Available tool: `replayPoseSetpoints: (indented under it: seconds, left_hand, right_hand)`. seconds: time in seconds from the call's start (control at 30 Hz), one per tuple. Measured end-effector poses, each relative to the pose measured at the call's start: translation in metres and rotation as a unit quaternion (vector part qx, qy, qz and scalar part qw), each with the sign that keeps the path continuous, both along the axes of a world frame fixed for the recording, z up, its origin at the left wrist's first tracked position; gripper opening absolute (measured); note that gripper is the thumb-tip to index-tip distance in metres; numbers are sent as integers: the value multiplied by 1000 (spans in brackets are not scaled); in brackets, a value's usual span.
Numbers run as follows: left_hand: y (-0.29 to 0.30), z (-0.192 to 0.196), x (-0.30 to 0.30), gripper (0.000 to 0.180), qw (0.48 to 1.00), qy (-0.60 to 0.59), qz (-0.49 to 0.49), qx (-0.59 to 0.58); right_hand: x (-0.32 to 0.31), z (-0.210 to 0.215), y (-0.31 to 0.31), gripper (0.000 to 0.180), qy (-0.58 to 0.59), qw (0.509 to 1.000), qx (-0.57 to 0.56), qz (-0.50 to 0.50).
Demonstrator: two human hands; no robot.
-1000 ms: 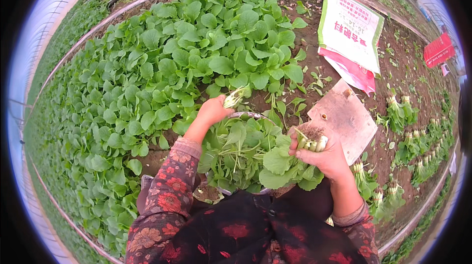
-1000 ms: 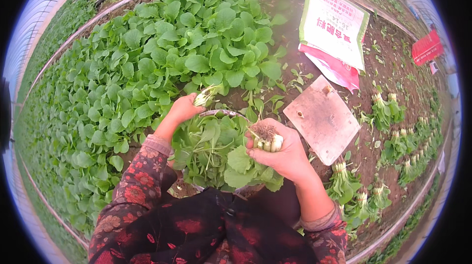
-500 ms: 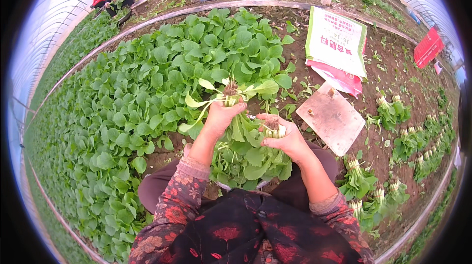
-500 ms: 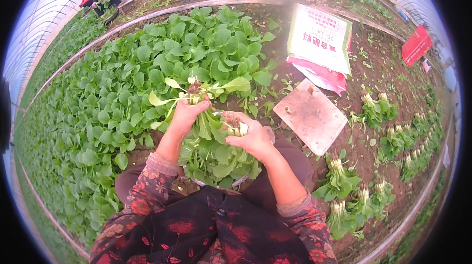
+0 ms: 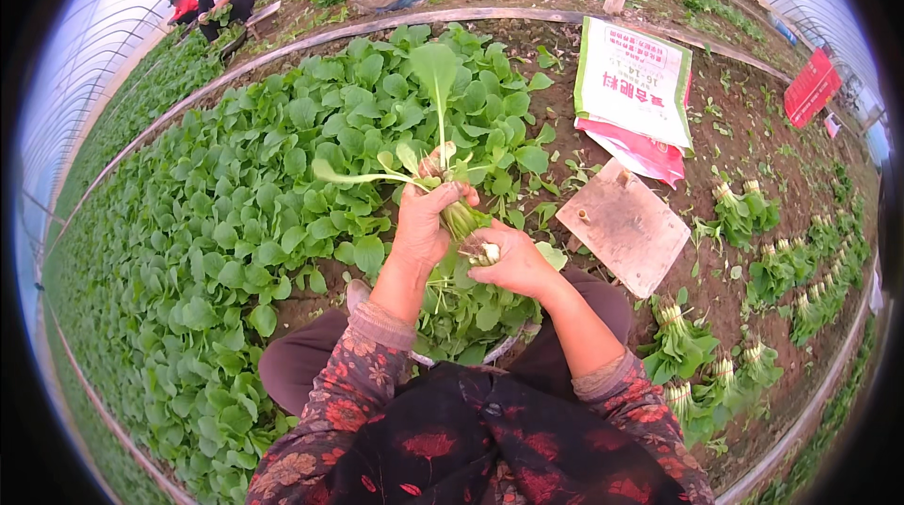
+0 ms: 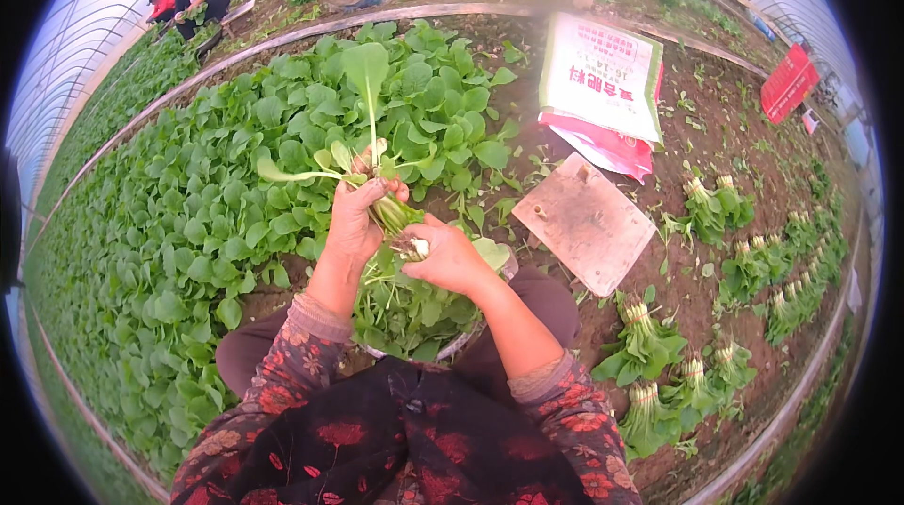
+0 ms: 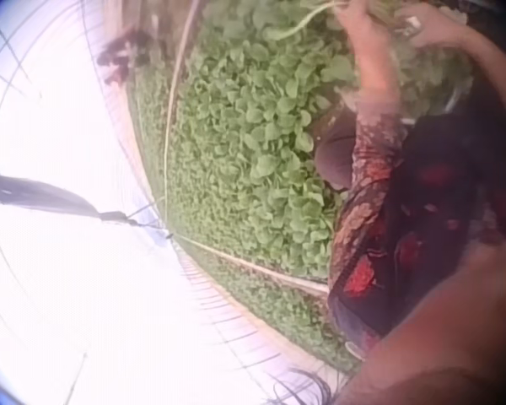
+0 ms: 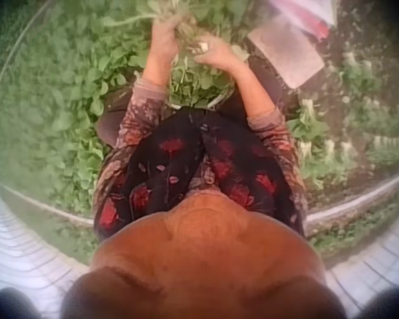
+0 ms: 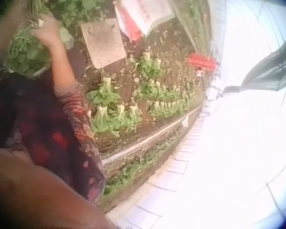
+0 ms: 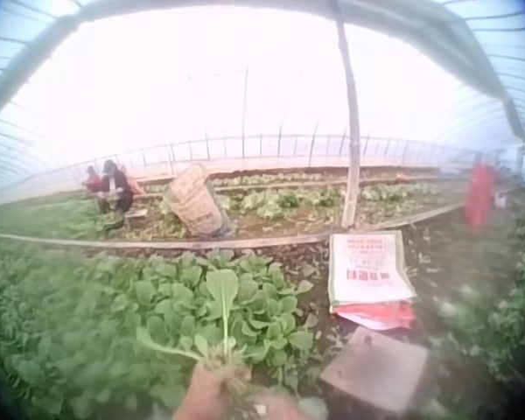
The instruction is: The person sits in a greenhouse and repeatedly pulls leafy green vegetables from the soil, trims the roots and lower leaves by hand, and places the cleaned bunches into a metal bowl. The person continues this process throughout the clip.
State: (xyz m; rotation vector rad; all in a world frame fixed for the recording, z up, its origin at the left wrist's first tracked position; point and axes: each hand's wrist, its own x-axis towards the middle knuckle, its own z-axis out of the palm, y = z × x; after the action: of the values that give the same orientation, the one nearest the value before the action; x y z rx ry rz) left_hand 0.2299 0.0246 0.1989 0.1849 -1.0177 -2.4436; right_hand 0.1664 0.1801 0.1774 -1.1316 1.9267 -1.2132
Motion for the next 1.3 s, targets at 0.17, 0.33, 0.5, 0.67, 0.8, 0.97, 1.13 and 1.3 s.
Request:
replayPoseSetpoints:
  seconds: [0.17,0.33,0.5,0.67,0.8,0.97,1.13,1.3]
  left_hand:
    - [-12,15,3,32,980,-133,26,-144]
    - [-37,-5,-6,31,794,-151,228,-543]
    - [-69,-26,-8,23,786,-216,361,-454]
    - [-79,-60,39,15,840,-419,110,-325]
    - [-56,-94,79,38,614,-466,-207,-603]
    - [-40,-24,49,40,890,-320,-10,-325]
    - [-35,26,26,40,898,-159,-67,-404]
    - [-35,27,25,12,936,-201,-41,-285]
  right_hand:
    - [-2,9,1,36,141,989,31,-9]
    - [-4,17,2,35,126,991,31,-11]
    - [-12,-1,7,39,131,990,23,-44]
    - [-19,5,16,47,123,989,33,-76]
    - [-15,8,17,46,74,993,-1,-93]
    - [-17,2,17,40,40,998,-26,-42]
    - [-11,8,16,34,-90,994,-57,6]
    - [-11,5,19,31,-151,987,-58,22]
